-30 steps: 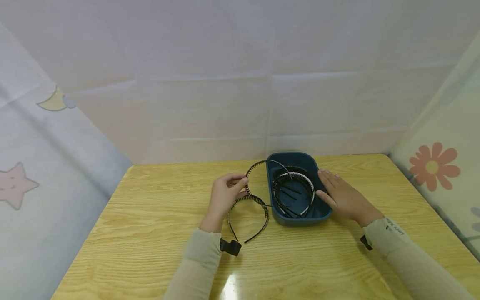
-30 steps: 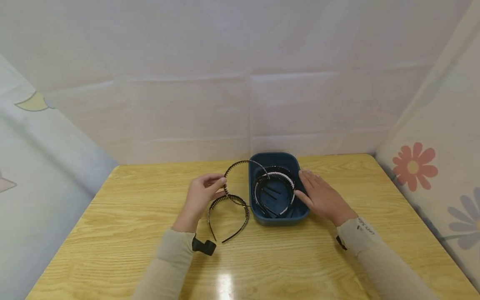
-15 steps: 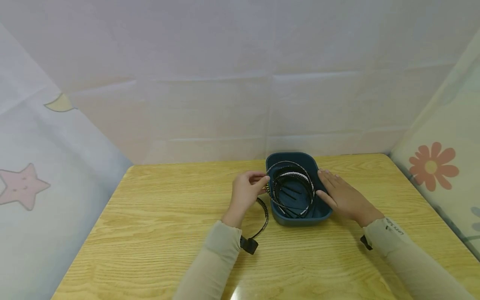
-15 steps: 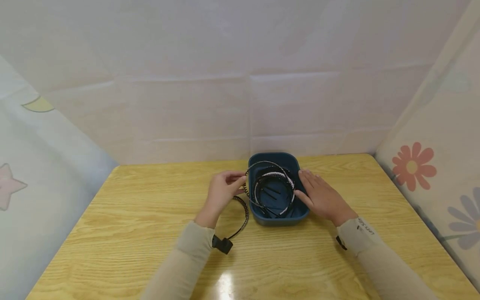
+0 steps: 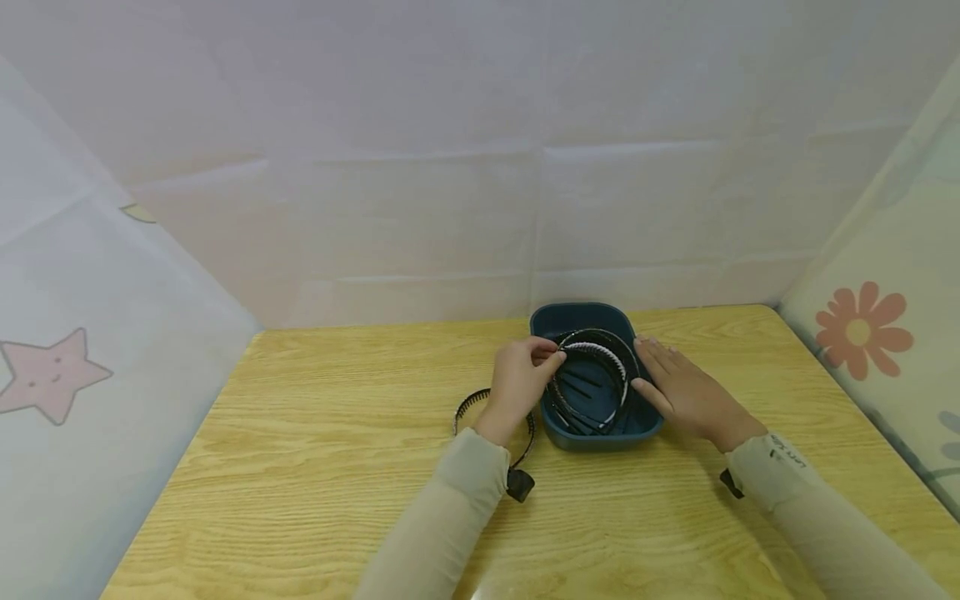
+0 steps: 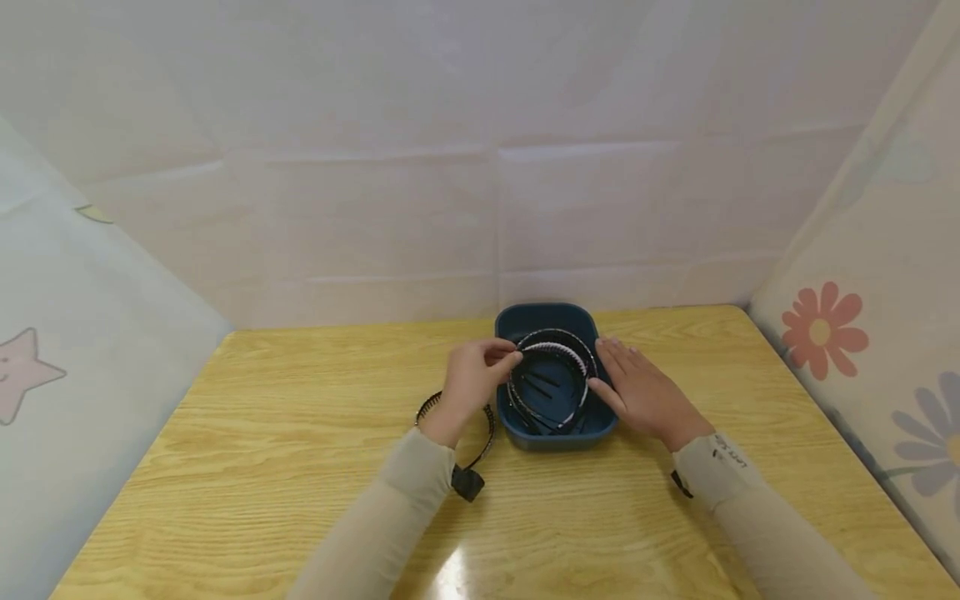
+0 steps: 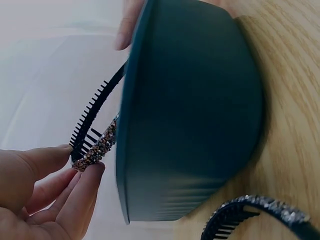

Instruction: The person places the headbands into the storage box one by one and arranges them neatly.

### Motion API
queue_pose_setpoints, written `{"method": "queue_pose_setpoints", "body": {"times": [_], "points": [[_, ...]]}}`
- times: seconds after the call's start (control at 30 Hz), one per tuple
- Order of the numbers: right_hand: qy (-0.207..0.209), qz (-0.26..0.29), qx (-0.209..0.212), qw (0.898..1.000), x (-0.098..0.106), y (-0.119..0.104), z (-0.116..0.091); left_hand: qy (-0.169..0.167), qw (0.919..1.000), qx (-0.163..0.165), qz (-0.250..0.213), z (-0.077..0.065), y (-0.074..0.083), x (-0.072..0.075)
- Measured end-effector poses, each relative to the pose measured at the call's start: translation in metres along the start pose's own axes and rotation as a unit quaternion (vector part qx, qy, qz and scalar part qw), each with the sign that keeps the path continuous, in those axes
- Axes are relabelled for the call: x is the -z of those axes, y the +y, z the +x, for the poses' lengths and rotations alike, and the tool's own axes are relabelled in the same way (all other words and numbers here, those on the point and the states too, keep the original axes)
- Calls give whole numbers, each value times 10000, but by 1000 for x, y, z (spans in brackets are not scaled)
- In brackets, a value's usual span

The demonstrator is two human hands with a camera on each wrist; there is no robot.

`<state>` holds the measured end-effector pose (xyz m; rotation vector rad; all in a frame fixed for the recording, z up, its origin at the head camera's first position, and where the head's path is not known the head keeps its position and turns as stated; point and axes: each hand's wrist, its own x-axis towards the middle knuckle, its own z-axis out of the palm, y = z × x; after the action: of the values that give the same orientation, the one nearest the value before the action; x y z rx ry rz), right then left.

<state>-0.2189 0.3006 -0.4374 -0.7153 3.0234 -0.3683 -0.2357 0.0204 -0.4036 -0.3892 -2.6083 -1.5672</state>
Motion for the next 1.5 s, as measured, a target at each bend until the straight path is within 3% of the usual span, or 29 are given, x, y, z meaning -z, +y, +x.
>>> {"method": "queue_pose_setpoints", "body": {"times": [0.33, 0.6, 0.93, 1.2, 1.5], "points": [[-5, -33, 27, 10000, -1, 2, 3, -53, 9987, -143, 479, 3, -3, -8], [0, -100, 14, 9999, -2, 1, 1, -279, 9985, -239, 398, 0, -6, -7], [12, -100, 20, 9999, 1, -1, 0, -304, 9988, -248, 297, -7, -11, 19], [135, -82, 113, 9998, 0, 0, 0, -646, 9907, -79, 1197, -18, -22, 45], [-24, -24, 10, 10000, -1, 2, 0, -459, 9821, 382, 1787, -29, -43, 68]]}}
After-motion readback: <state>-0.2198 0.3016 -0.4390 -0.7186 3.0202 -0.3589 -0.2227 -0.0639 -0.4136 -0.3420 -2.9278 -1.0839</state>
